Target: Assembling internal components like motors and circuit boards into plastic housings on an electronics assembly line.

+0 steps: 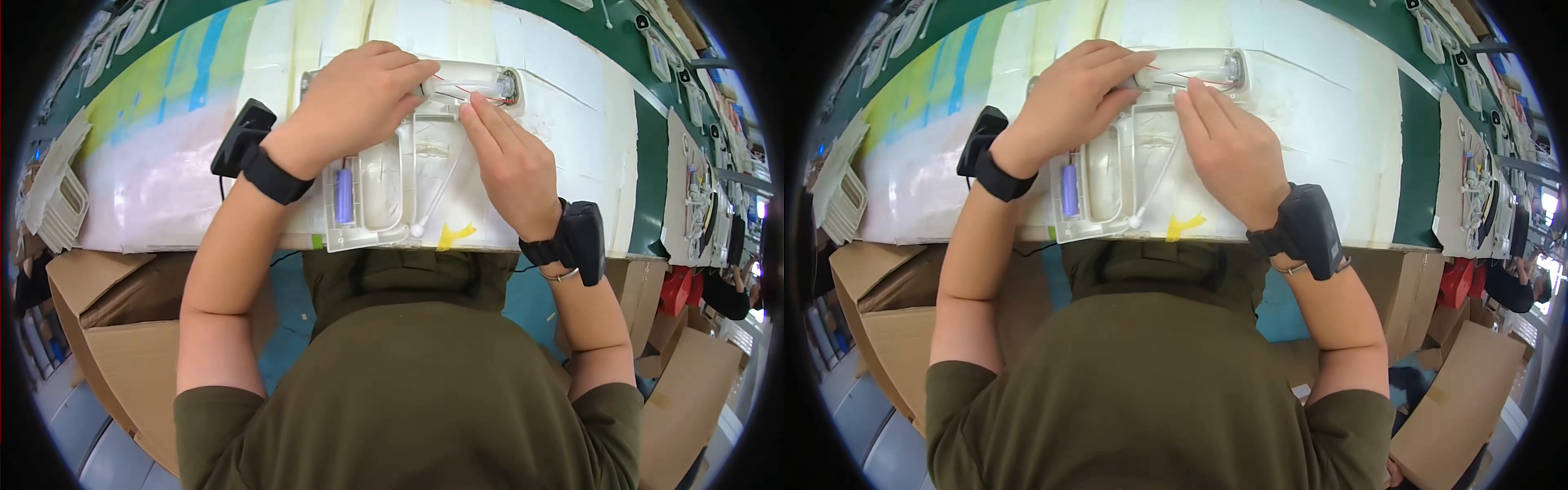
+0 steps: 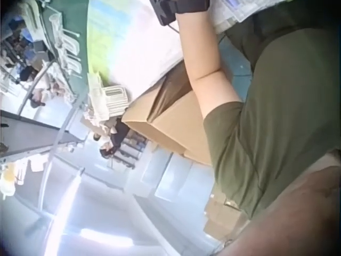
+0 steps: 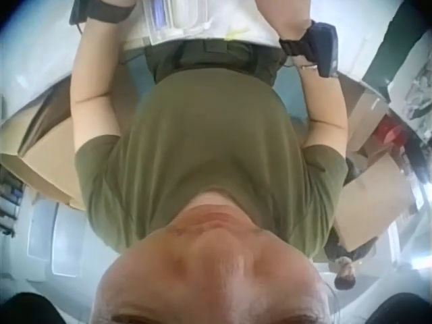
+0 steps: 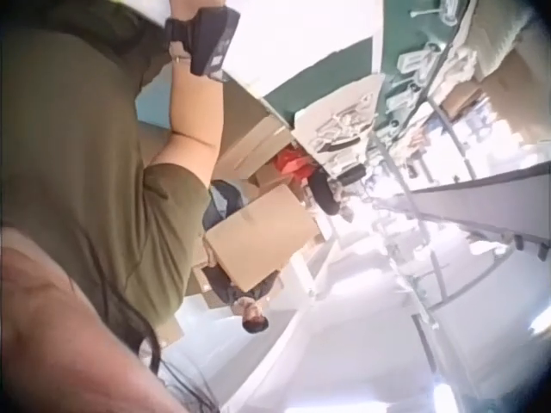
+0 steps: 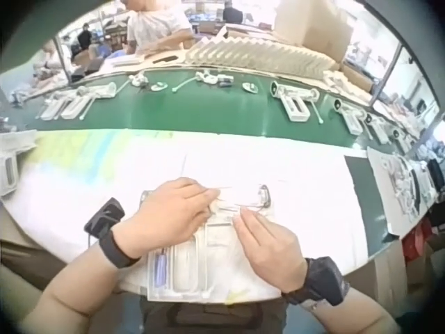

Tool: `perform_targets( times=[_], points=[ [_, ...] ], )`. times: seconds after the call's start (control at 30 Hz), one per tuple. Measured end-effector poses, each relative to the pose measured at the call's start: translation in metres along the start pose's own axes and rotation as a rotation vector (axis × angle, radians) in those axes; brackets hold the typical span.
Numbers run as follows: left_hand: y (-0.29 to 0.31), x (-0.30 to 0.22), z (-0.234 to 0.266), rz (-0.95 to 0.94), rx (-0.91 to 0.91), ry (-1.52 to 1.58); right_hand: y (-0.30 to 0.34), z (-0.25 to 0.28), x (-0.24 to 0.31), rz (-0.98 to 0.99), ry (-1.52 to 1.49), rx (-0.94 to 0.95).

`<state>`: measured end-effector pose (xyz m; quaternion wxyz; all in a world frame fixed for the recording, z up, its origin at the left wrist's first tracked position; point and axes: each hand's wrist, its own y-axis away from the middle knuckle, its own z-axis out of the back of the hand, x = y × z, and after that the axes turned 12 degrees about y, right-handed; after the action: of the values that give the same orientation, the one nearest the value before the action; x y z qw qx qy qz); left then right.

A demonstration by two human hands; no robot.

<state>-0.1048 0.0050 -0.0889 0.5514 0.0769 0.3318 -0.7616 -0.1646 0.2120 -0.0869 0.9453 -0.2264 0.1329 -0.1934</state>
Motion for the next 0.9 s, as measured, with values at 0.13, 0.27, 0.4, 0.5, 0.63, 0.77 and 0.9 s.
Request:
perform_targets(
  times=[0.13,0.27,0.4,0.5,0.63,0.77,0.9],
  points=[
    [0.0,0.002,-0.004,0.002,0.014,0.004,-0.001,-0.008,-0.018,-0.229,-0.364,0.082],
    [0.005,0.001,-0.001,0.019,0.006,0.026,-0.012,0.0,-0.023,-0.411,-0.558,0.167],
    [0.004,0.0,-0.003,0.036,-0.002,0.023,0.0,-0.011,-0.009,-0.059,-0.159,-0.102],
    [0.004,-0.002,-0.003,0.028,-0.004,0.01,0.005,-0.012,-0.008,-0.076,-0.15,-0.122],
    [0.007,-0.001,-0.004,0.024,-0.026,0.001,-0.006,-0.006,-0.016,-0.169,-0.339,0.066],
    [0.004,-0.002,-0.004,0.013,-0.034,0.035,-0.001,-0.019,-0.013,-0.095,-0.263,-0.063],
    [0.004,-0.007,-0.005,0.035,-0.041,0.015,0.009,-0.027,-0.002,-0.083,-0.199,-0.181]
  ],
)
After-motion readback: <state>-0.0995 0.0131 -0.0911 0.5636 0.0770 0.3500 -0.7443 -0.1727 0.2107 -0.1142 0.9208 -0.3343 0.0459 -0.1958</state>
